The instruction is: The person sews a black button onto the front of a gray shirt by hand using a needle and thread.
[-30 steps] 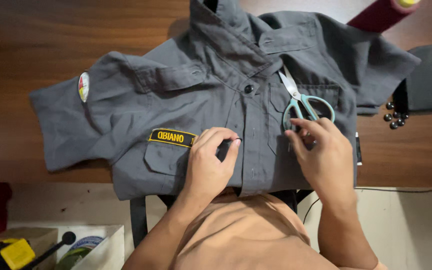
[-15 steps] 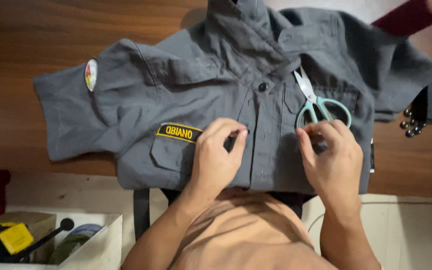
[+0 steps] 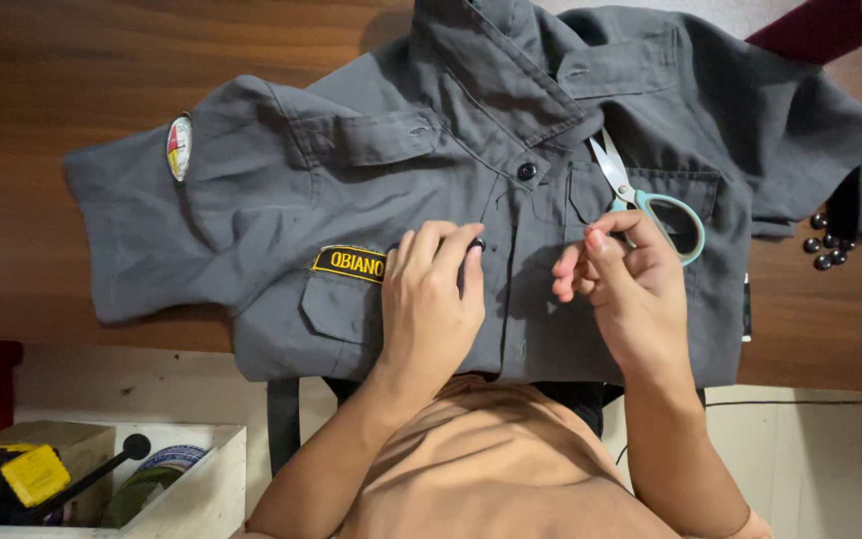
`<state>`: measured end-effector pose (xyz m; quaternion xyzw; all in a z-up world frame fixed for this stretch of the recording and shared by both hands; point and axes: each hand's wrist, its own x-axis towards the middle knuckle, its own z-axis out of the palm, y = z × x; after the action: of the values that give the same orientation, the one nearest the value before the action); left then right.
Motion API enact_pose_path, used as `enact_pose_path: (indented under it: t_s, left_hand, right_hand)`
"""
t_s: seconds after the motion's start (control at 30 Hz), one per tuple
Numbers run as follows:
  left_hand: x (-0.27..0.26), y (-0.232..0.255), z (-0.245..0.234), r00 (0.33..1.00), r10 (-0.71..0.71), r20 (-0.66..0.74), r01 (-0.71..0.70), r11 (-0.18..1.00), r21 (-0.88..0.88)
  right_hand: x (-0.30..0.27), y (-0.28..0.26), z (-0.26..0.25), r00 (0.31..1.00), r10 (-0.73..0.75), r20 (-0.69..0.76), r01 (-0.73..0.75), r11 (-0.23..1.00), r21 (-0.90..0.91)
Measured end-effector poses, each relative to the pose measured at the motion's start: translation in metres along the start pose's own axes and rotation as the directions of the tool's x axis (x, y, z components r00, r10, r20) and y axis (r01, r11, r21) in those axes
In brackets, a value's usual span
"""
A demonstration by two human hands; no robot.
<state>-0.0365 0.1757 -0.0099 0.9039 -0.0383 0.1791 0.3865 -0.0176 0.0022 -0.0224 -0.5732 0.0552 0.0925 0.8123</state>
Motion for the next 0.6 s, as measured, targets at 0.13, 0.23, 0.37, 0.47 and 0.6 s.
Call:
enact_pose_path:
  t_s: [0.13,0.23,0.37,0.47,0.6]
  left_hand:
    - [-0.004,0.01,-0.006,0.988,0.088,0.124,-0.05,0.959,-0.28]
    - [-0.005,0.014,-0.004,0.972,0.136,0.193,-0.041,0.902,-0.43]
    - [-0.006,0.01,0.002,0.975,0.082,0.205,0.008,0.916,-0.402]
    - [-0.008,0.006,0.004,0.98,0.099,0.175,-0.03,0.933,-0.358]
    - [-0.008,0.001,0.0,0.985,0.158,0.074,-0.134,0.957,-0.257]
  right_hand:
    - [-0.002,0.006,0.0,0.998,0.028,0.058,-0.038,0.984,0.172]
    - [-0.002,0.008,0.001,0.987,0.066,0.146,-0.109,0.944,0.312]
    - [-0.004,0.007,0.001,0.978,0.073,0.194,-0.14,0.923,0.358]
    - [-0.006,0.007,0.001,0.985,0.049,0.166,-0.106,0.929,0.354]
    - [-0.008,0.006,-0.003,0.996,0.039,0.084,-0.063,0.952,0.298]
